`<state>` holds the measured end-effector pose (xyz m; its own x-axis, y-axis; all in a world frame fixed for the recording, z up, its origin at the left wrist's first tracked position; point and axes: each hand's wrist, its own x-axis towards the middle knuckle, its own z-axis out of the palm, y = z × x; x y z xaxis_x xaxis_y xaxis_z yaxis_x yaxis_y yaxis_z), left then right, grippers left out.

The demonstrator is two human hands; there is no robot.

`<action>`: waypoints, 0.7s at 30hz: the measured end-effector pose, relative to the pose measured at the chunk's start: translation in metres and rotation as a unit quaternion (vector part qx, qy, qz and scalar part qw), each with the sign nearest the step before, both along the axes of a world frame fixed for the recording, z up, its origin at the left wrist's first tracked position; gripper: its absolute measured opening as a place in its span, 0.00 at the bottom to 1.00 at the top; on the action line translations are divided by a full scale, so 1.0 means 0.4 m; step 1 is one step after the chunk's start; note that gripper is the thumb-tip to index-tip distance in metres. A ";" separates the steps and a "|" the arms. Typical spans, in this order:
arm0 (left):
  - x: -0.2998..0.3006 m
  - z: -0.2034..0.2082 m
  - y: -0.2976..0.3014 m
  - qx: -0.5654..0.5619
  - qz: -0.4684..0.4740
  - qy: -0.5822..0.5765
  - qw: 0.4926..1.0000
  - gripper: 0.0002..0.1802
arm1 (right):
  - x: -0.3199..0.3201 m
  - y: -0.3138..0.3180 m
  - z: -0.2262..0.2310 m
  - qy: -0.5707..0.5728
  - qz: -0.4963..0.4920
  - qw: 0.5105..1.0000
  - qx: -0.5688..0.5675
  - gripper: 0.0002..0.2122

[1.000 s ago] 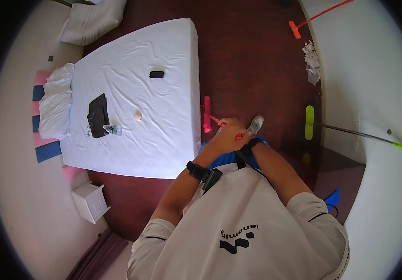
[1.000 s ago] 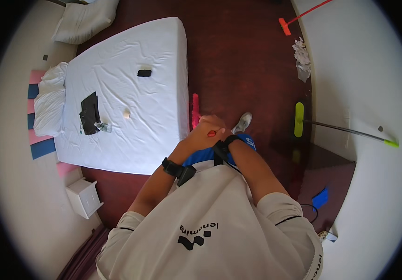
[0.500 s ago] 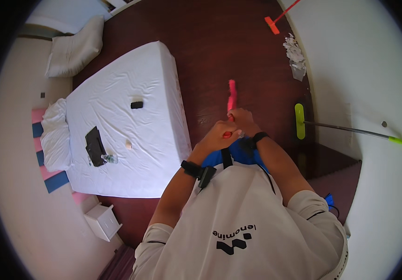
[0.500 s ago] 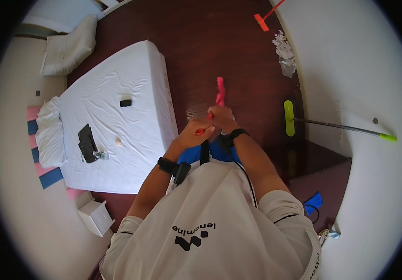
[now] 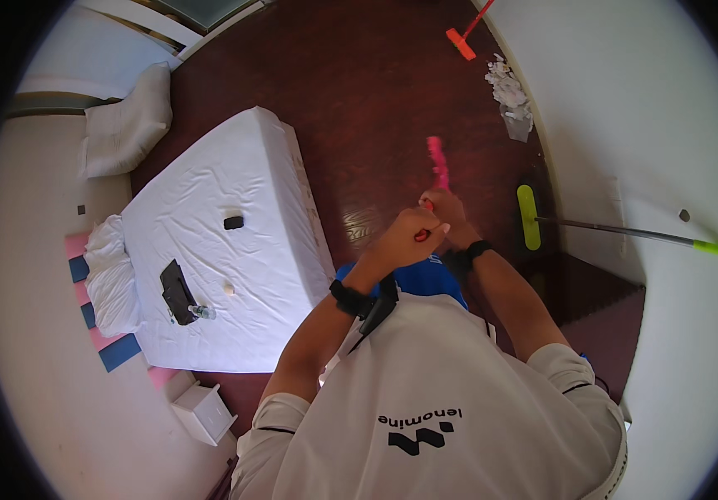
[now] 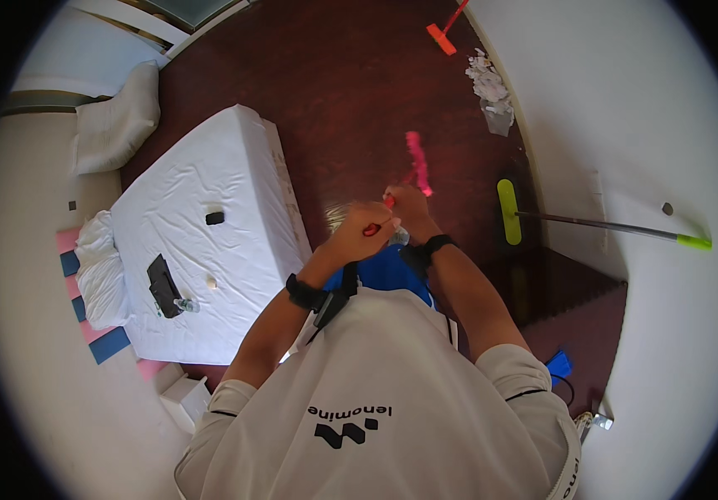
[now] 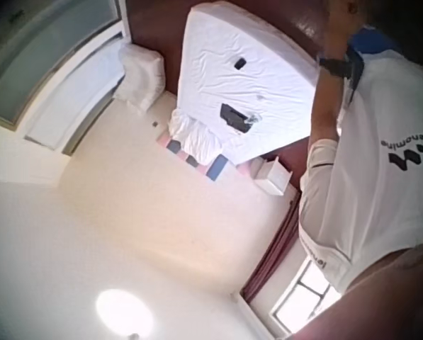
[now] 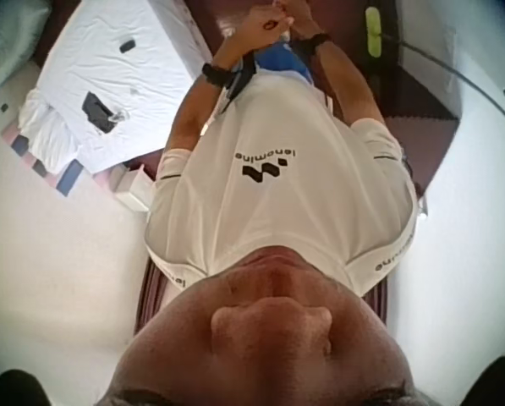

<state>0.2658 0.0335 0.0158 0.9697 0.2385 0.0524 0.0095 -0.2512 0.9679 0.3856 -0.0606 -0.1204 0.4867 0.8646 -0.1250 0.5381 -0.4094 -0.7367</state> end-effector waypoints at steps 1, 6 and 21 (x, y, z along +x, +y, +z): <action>0.003 0.025 -0.003 0.037 -0.011 0.009 0.999 0.16 | -0.010 0.016 0.021 0.040 0.029 0.999 0.022 0.07; 0.026 0.084 -0.010 0.100 -0.012 0.009 0.995 0.19 | -0.060 0.101 0.061 0.071 0.073 0.992 0.069 0.06; 0.161 -0.083 0.182 0.004 -0.084 -0.077 0.994 0.14 | 0.107 0.104 0.000 -0.092 -0.050 0.986 -0.129 0.09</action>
<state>0.3302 0.1063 -0.0173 0.9763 0.0734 0.2035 -0.1803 -0.2441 0.9528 0.4286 -0.0188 -0.1203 0.6027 0.7621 -0.2364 0.6003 -0.6282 -0.4949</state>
